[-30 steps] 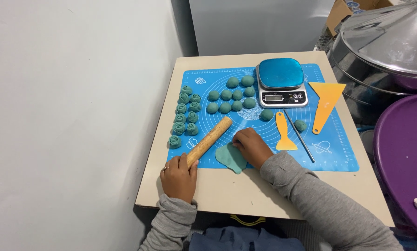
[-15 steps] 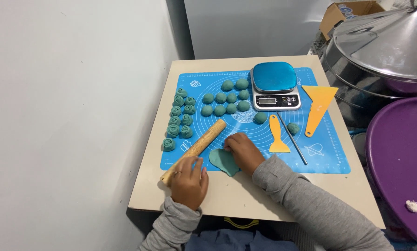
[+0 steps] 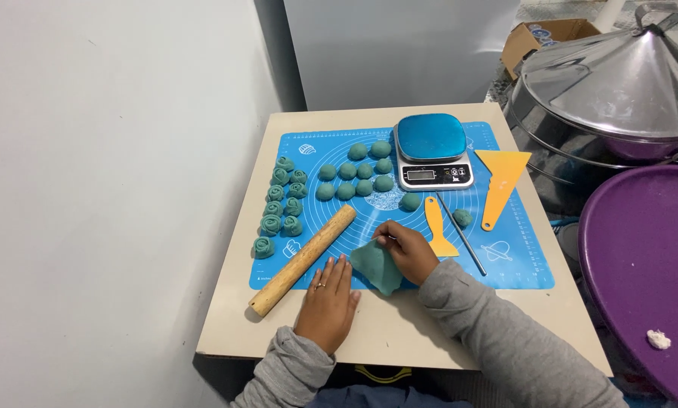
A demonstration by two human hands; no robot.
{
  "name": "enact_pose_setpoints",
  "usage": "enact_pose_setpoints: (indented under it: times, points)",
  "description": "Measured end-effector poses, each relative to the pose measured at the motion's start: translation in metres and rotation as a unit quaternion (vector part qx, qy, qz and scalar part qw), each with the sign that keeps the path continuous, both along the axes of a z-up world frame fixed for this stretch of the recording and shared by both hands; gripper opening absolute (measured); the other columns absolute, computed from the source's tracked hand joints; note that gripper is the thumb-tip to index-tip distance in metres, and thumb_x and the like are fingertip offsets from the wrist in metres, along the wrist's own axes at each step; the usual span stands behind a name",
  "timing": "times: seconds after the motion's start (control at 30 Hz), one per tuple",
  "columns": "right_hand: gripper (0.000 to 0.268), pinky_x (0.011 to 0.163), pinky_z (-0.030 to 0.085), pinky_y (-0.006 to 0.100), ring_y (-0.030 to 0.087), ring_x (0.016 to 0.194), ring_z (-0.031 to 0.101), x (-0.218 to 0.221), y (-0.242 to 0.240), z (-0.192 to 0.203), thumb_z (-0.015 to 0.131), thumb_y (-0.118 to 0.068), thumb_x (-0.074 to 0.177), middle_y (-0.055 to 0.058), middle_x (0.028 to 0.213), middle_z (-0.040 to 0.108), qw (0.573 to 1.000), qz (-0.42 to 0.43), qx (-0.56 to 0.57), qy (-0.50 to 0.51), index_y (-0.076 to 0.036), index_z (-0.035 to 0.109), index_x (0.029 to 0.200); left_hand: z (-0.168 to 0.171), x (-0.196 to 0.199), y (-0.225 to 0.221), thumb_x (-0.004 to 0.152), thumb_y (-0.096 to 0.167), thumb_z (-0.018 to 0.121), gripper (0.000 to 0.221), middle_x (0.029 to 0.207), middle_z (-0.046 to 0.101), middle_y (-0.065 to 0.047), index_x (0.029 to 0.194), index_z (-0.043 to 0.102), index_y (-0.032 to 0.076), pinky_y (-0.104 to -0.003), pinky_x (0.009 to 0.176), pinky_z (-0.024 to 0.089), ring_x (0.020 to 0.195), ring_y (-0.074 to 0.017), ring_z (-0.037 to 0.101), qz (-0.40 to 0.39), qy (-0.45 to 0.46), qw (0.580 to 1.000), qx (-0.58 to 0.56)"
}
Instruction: Rolling out small pieces of blue dough and assembling them into decorative rose shapes on a silicone mat.
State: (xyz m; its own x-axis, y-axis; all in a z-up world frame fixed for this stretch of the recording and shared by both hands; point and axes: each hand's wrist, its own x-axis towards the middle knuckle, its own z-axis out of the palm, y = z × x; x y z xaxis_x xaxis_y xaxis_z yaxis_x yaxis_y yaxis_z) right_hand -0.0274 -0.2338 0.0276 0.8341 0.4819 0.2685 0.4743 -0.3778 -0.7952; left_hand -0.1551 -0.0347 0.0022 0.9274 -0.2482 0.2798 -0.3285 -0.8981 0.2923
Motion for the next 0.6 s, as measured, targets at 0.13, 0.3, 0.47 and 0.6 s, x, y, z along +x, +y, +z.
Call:
enact_pose_setpoints:
  times: [0.13,0.3,0.47,0.6]
  points:
    - [0.014,0.080,0.052,0.034,0.019,0.098,0.067,0.012,0.002,-0.009,0.054,-0.014,0.099,0.002,0.107,0.072,0.999,-0.002,-0.003,0.050,-0.016,0.063,0.109,-0.005,-0.001,0.001,0.108,0.045,0.030,0.069,0.164,0.022,-0.020,0.157,0.020,-0.002,-0.049,0.121,0.015,0.152,-0.0353,0.017,0.016,0.038,0.999,0.018]
    - [0.063,0.105,0.047,0.045,0.027,0.129,0.054,0.014,0.000,0.001,0.080,-0.014,0.082,0.005,0.139,0.058,0.986,-0.001,-0.161,0.036,-0.019,0.054,0.139,0.006,-0.006,0.000,0.106,0.048,0.033,0.058,0.167,0.020,-0.007,0.158,0.033,0.022,-0.060,0.116,0.010,0.152,-0.0364,0.012,-0.047,0.003,0.994,0.097]
    - [0.048,0.100,0.046,0.050,0.034,0.123,0.053,0.019,-0.004,-0.019,0.082,-0.021,0.081,0.010,0.132,0.060,0.964,0.009,-0.225,-0.140,-0.014,0.067,0.126,0.008,-0.006,0.000,0.105,0.050,0.035,0.059,0.167,0.019,-0.007,0.158,0.033,0.023,-0.059,0.116,0.010,0.151,-0.0360,0.014,-0.048,0.011,0.994,0.102]
    - [0.037,0.109,0.040,0.054,0.035,0.134,0.049,0.023,-0.011,-0.029,0.073,-0.025,0.089,0.007,0.136,0.064,0.943,0.037,-0.279,-0.180,-0.013,0.071,0.124,0.008,-0.006,0.000,0.106,0.053,0.032,0.062,0.167,0.018,-0.008,0.159,0.029,0.023,-0.058,0.116,0.009,0.151,-0.0368,0.014,-0.046,0.008,0.992,0.117]
